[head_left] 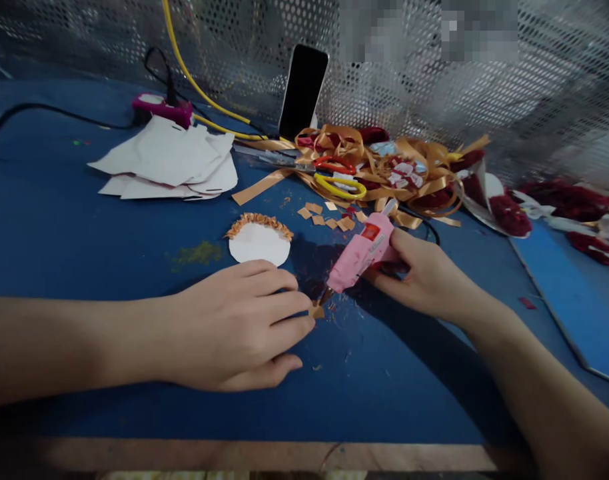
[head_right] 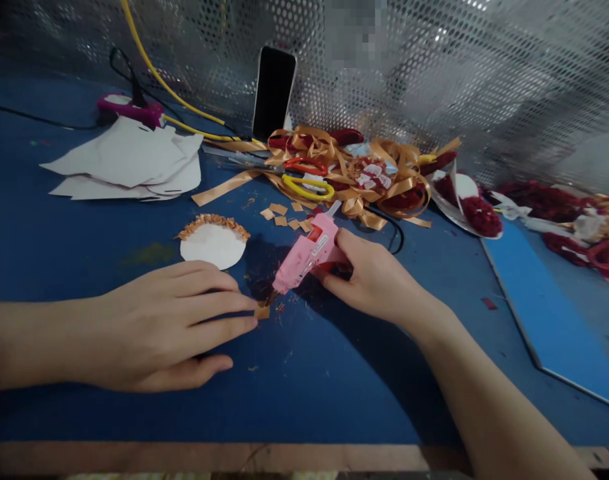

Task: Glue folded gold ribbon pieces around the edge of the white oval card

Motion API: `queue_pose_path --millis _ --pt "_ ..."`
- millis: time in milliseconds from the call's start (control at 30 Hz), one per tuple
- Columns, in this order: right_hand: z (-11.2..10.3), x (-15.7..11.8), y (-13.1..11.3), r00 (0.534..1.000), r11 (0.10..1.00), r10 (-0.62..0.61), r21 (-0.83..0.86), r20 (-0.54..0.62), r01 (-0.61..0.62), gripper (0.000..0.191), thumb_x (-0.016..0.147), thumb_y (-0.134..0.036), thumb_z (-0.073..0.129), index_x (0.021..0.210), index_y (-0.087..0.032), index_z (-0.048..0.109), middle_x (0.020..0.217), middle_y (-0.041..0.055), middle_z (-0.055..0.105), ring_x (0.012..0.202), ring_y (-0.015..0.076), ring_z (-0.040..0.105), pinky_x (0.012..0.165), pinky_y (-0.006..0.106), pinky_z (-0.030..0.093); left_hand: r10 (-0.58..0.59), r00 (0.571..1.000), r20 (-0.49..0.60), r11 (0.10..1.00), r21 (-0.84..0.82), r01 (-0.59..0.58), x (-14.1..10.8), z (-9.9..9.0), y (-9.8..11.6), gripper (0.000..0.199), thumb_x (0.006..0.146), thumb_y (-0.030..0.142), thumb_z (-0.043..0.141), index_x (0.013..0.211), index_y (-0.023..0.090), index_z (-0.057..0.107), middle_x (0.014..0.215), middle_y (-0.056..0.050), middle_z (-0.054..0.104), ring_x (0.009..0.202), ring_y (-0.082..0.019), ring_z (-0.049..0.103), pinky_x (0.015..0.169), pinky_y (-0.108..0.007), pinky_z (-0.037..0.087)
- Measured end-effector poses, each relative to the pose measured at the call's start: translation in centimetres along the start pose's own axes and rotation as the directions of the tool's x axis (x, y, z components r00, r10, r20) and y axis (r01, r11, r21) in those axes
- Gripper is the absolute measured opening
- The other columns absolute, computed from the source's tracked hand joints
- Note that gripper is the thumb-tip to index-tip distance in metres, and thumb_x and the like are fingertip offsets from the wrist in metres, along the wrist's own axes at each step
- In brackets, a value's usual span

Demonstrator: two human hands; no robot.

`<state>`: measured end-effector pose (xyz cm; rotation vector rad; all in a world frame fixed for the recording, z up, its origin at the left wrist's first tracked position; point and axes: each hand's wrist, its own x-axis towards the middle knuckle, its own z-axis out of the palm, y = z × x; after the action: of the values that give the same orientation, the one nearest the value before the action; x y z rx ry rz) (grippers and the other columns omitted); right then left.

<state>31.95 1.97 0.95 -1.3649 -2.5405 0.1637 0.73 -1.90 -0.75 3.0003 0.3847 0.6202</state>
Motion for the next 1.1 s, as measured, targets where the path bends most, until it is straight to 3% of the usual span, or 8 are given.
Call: queue_pose_path --millis 333,767,1100 --pt "0.1 0.1 -0.8 0.999 0.996 -0.044 -0.073 0.001 0.044 0.015 0.083 -0.027 0.062 0.084 -0.023 0.047 0.072 0.0001 0.056 0.056 0.0146 0.049 0.054 0.029 0.038 -0.034 0.999 0.034 0.998 -0.048 0.036 0.0 0.1 -0.1 0.037 0.1 0.034 0.053 0.126 0.011 0.067 0.118 -0.01 0.074 0.104 -0.028 0.063 0.091 -0.044 0.054" --pt "0.0 0.3 -0.8 0.991 0.974 -0.13 -0.192 -0.034 0.122 0.014 0.087 -0.027 0.055 0.087 -0.024 0.042 0.07 0.0005 0.056 0.056 0.0176 0.05 0.053 0.03 0.035 -0.048 0.998 0.031 0.997 -0.059 0.049 -0.1 0.2 0.0 0.033 0.101 0.031 0.049 0.121 0.014 0.07 0.116 -0.009 0.074 0.104 -0.028 0.063 0.09 -0.044 0.055" --pt "-0.5 0.1 -1.4 0.996 0.979 -0.092 -0.184 -0.004 0.09 0.007 0.087 -0.025 0.05 0.089 -0.024 0.043 0.076 0.0047 0.062 0.063 0.0217 0.058 0.058 0.033 0.042 -0.072 0.997 0.024 0.994 -0.08 0.074 0.0 0.2 0.0 0.031 0.1 0.028 0.052 0.121 0.013 0.069 0.116 -0.012 0.072 0.105 -0.028 0.064 0.092 -0.044 0.056"
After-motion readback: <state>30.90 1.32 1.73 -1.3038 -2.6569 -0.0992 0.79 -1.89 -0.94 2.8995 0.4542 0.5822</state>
